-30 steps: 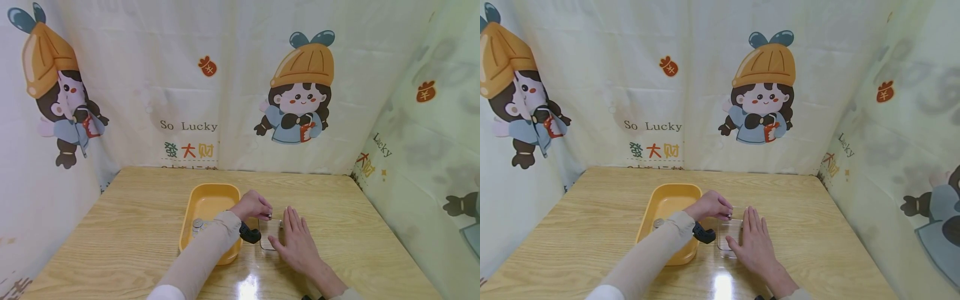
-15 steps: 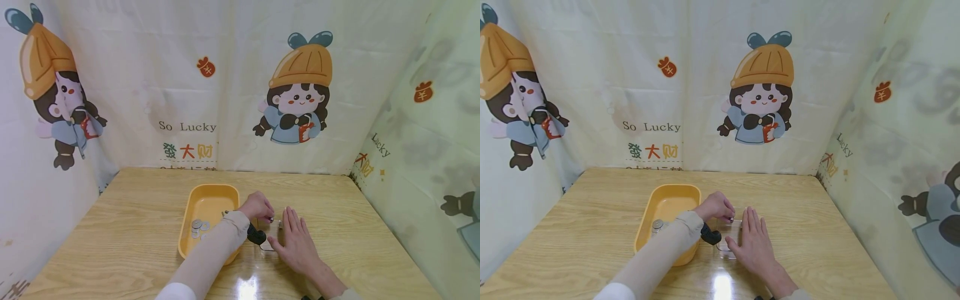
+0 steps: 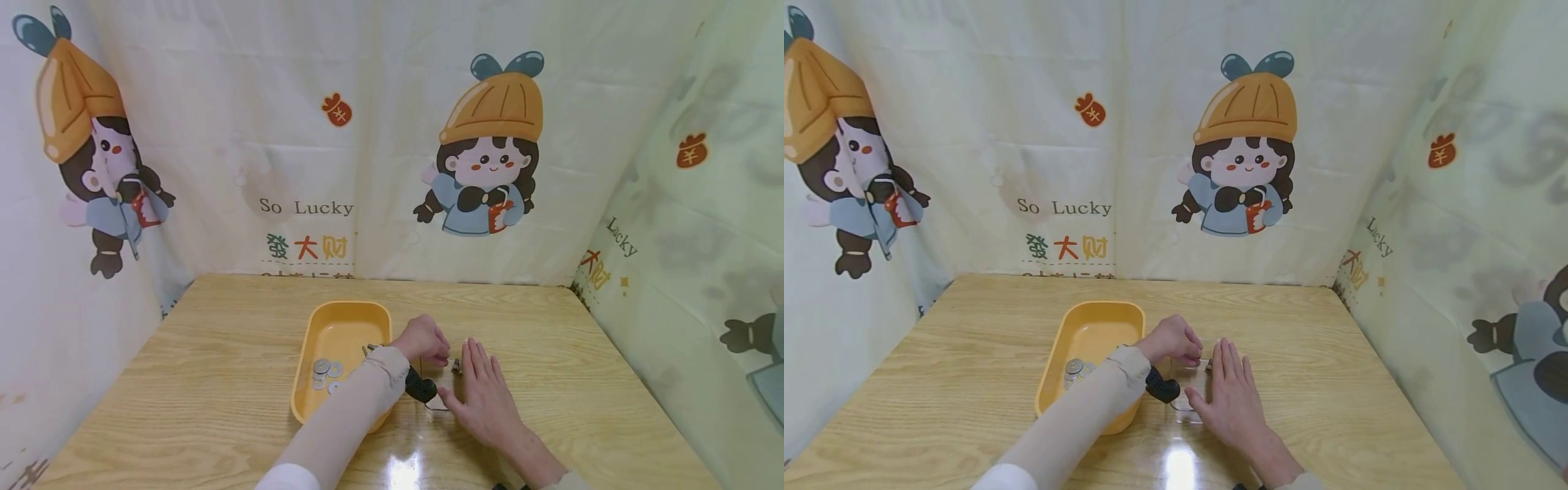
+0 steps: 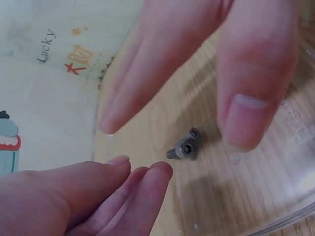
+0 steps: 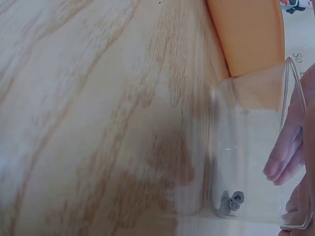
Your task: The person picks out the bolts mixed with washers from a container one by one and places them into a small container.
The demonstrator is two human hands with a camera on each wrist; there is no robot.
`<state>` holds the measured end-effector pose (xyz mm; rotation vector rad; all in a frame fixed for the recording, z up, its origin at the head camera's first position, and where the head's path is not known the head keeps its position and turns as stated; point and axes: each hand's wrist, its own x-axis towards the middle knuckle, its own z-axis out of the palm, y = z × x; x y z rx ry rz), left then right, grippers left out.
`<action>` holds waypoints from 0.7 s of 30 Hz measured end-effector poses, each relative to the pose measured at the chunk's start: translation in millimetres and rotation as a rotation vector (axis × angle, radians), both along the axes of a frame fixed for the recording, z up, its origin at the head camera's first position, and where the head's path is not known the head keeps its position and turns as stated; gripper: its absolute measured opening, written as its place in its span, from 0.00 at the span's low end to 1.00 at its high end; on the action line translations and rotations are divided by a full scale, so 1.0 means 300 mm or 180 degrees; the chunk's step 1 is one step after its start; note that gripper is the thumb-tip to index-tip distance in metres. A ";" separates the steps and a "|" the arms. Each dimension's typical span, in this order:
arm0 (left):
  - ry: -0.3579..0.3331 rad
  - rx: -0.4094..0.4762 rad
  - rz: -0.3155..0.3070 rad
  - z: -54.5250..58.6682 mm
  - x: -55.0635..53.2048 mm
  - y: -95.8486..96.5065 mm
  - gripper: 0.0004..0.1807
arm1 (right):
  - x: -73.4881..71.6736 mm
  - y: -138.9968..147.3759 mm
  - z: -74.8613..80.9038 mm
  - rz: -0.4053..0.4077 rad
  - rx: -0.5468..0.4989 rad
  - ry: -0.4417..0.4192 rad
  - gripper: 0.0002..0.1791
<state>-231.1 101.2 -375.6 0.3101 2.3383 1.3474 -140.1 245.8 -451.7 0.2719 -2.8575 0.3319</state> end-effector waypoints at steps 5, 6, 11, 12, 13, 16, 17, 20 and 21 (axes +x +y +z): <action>-0.0088 0.0185 0.0065 0.014 0.001 -0.017 0.07 | 0.003 -0.001 0.000 0.0018 0.0007 0.0012 0.50; -0.0100 0.0216 0.0082 0.015 -0.001 -0.020 0.06 | 0.003 -0.002 0.000 0.0024 0.0004 0.0013 0.49; -0.0234 0.0433 0.0121 0.016 -0.009 -0.032 0.07 | 0.005 0.002 0.002 0.0018 0.0044 0.0041 0.50; -0.0267 0.0494 0.0118 0.016 -0.011 -0.035 0.08 | 0.005 0.002 0.003 0.0016 0.0048 0.0046 0.50; -0.0303 0.0554 0.0119 0.017 -0.012 -0.040 0.08 | 0.005 0.003 0.004 0.0012 0.0060 0.0047 0.50; -0.0353 0.0674 0.0116 0.021 -0.014 -0.056 0.07 | 0.005 -0.001 0.008 0.0017 0.0076 0.0035 0.50; -0.0365 0.0714 0.0115 0.022 -0.016 -0.062 0.07 | 0.005 -0.002 0.010 0.0019 0.0077 0.0031 0.50; -0.0410 0.0838 0.0134 0.026 -0.022 -0.079 0.07 | 0.005 -0.005 0.017 0.0032 0.0067 0.0028 0.51; -0.0415 0.0857 0.0139 0.027 -0.024 -0.084 0.07 | 0.005 -0.007 0.020 0.0039 0.0058 0.0030 0.51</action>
